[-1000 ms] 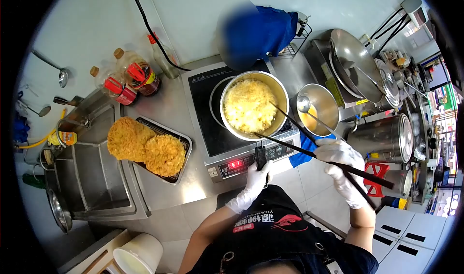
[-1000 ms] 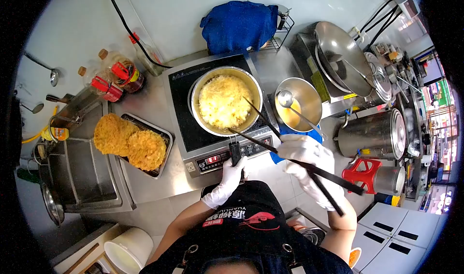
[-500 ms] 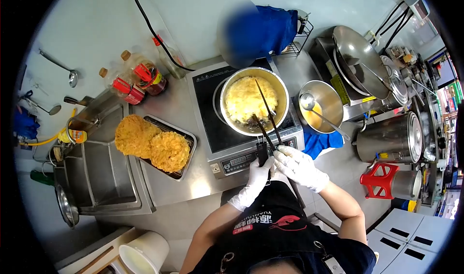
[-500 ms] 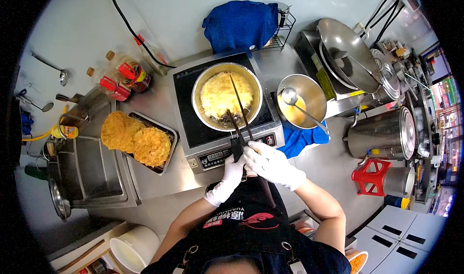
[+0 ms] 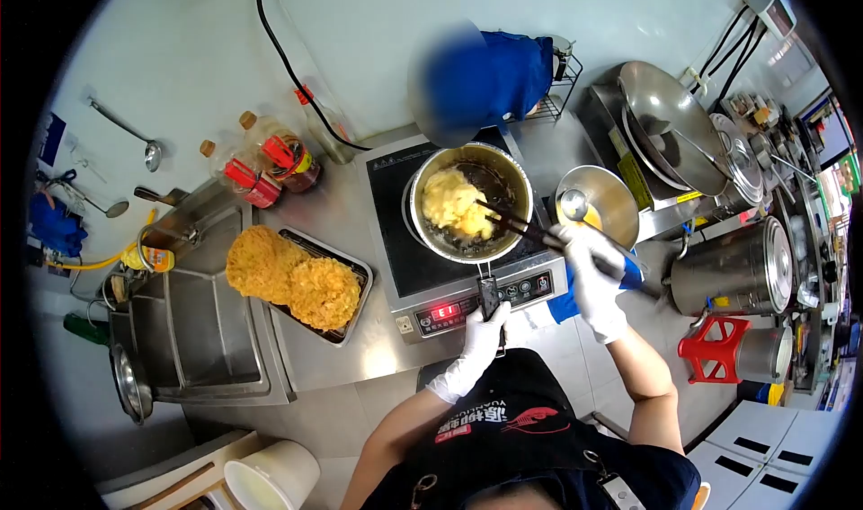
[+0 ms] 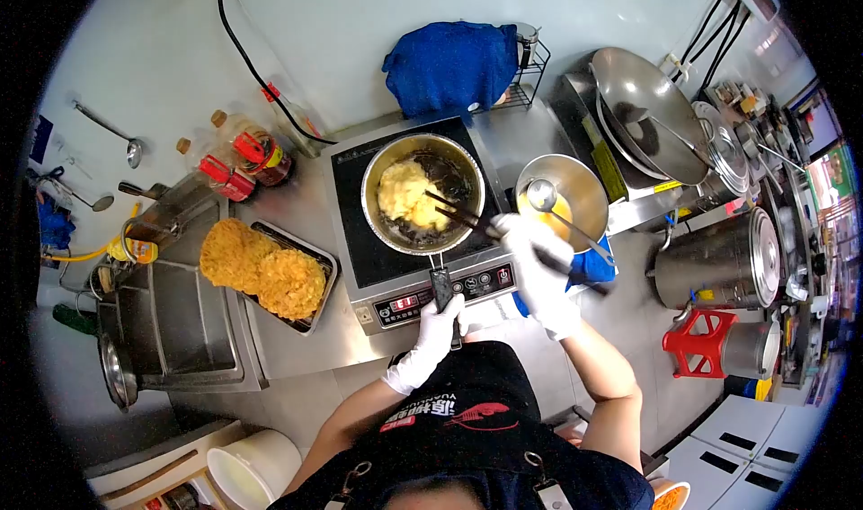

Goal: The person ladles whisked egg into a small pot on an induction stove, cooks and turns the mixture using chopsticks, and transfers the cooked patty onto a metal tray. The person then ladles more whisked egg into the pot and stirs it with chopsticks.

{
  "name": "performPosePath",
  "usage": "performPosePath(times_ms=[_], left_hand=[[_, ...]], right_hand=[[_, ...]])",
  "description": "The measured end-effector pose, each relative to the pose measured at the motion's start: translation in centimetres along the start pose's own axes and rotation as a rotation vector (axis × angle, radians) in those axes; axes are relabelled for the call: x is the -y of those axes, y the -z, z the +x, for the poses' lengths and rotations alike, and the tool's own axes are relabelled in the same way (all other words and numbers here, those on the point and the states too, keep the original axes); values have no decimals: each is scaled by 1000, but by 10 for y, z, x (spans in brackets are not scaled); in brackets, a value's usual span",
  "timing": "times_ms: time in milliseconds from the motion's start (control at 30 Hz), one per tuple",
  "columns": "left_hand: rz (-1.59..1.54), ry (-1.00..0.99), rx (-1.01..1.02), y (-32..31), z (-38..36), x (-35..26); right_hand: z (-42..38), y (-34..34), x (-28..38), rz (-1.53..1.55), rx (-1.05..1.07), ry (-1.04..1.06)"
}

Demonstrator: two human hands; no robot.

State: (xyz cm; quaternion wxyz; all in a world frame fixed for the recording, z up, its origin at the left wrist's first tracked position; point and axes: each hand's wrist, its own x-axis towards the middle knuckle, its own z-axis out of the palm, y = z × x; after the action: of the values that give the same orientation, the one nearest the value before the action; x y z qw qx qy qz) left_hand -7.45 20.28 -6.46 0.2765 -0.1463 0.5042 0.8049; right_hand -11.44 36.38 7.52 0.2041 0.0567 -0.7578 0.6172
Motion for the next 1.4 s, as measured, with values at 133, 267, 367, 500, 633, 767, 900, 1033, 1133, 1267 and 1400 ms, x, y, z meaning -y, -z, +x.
performPosePath(times_ms=[133, 267, 367, 500, 633, 767, 900, 1033, 1133, 1267, 1400], left_hand=[[2, 17, -42, -6, -6, -10], [-91, 48, -12, -6, -10, -19], [-151, 133, -42, -11, -15, -32], [-155, 139, -21, -12, -14, -37], [-171, 147, -7, -13, -13, -40], [-177, 165, 42, -15, -16, -53], [-90, 100, 116, -12, -24, -69], [-14, -5, 79, 11, -19, -45], [-22, 52, -3, 31, -26, -44], [-135, 67, 27, 47, -35, -48], [-69, 46, -2, 55, -41, -42]], right_hand=[[16, 3, -26, 481, -461, -439], [25, 8, -27, 362, -391, -501], [35, 8, 6, 91, -268, -358], [44, 25, 47, -82, -182, -378], [55, 33, 106, -125, -114, -259], [54, 41, 105, -135, -196, -164], [50, 39, 92, -285, -156, -113], [39, 39, 86, -250, -113, -140], [32, 38, 79, -246, -87, -100], [28, 23, 74, -144, 91, -84], [25, 13, 59, -156, 241, -118]])
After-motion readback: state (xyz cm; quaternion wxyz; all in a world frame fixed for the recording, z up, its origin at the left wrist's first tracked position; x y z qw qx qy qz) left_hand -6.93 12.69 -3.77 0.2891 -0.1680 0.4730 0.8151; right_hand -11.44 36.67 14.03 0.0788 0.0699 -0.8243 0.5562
